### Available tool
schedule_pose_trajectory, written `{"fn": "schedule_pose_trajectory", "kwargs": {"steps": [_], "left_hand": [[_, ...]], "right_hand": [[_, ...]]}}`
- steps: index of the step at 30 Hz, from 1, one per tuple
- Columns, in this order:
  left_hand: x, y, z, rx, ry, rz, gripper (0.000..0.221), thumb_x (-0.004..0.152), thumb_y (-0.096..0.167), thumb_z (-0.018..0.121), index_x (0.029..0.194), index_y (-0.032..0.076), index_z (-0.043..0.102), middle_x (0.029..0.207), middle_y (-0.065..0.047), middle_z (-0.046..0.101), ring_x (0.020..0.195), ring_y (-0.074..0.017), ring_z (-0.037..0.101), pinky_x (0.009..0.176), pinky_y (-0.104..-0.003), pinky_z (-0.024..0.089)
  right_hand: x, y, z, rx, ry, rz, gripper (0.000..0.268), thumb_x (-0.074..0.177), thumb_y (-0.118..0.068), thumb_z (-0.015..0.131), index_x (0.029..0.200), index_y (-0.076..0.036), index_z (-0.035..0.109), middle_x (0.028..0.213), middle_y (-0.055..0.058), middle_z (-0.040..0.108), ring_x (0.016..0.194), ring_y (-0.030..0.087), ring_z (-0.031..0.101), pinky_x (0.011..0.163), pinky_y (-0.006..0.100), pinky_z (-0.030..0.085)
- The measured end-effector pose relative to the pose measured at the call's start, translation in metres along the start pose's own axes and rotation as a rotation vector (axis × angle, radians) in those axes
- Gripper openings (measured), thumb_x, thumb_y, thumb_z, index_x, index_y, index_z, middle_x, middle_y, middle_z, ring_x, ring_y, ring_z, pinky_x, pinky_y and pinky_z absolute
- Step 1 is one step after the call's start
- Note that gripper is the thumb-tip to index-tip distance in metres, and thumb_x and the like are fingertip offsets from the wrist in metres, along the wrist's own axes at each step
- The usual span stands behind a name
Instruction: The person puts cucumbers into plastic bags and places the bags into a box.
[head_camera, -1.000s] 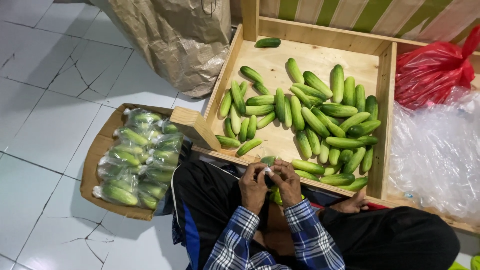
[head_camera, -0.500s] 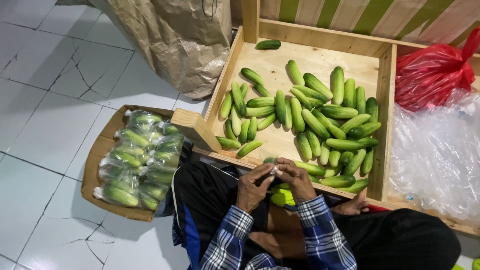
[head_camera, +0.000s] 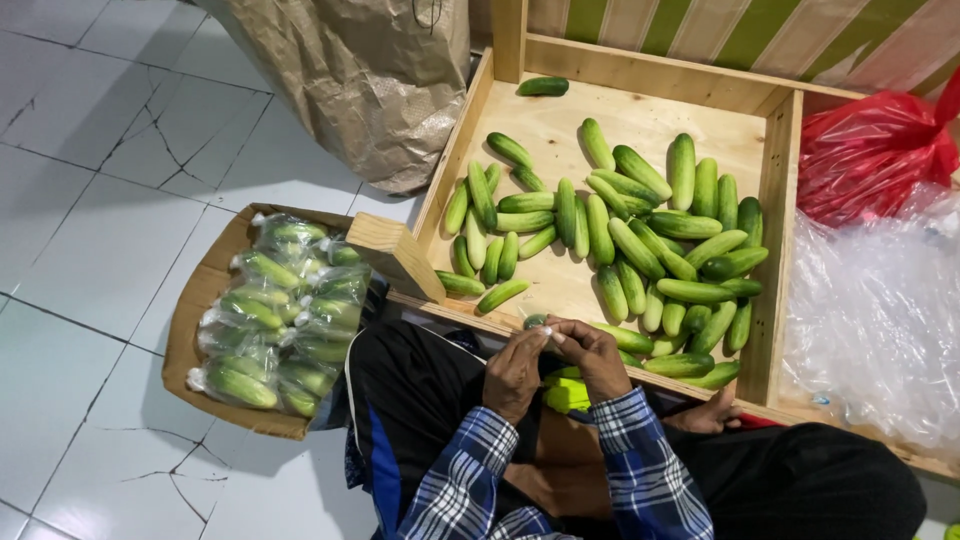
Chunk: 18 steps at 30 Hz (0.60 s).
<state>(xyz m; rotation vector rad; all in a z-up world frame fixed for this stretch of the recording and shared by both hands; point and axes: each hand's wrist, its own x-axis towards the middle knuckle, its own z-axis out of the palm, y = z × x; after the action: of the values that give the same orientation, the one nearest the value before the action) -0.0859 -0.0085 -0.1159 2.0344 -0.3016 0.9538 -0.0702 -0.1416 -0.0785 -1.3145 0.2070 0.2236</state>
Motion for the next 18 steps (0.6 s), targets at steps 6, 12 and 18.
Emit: {"fn": "schedule_pose_trajectory", "kwargs": {"steps": [6, 12, 18], "left_hand": [[0.004, -0.004, -0.006, 0.005, -0.053, -0.067, 0.009, 0.1, 0.012, 0.066, 0.097, 0.011, 0.075, 0.091, -0.002, 0.076, 0.081, -0.0255, 0.076, 0.069, -0.033, 0.063], [0.001, -0.009, -0.005, -0.019, -0.123, -0.131, 0.009, 0.103, 0.015, 0.063, 0.103, 0.011, 0.071, 0.091, -0.004, 0.074, 0.083, -0.0289, 0.075, 0.07, -0.038, 0.062], [-0.006, -0.017, -0.006, -0.085, -0.166, -0.307, 0.01, 0.102, 0.018, 0.063, 0.102, 0.013, 0.071, 0.086, -0.007, 0.074, 0.082, -0.031, 0.076, 0.071, -0.037, 0.062]], "right_hand": [[0.015, 0.035, -0.007, -0.009, -0.056, -0.072, 0.016, 0.089, 0.0, 0.076, 0.104, 0.005, 0.077, 0.103, 0.016, 0.076, 0.112, 0.017, 0.064, 0.099, 0.036, 0.053], [0.016, 0.056, -0.006, -0.024, -0.027, -0.169, 0.024, 0.083, 0.006, 0.08, 0.106, 0.007, 0.074, 0.116, 0.021, 0.075, 0.129, 0.024, 0.059, 0.112, 0.043, 0.045], [0.006, 0.022, 0.004, -0.269, -0.017, -0.345, 0.034, 0.081, -0.002, 0.084, 0.114, 0.0, 0.076, 0.115, 0.019, 0.076, 0.127, 0.032, 0.063, 0.109, 0.047, 0.049]]}}
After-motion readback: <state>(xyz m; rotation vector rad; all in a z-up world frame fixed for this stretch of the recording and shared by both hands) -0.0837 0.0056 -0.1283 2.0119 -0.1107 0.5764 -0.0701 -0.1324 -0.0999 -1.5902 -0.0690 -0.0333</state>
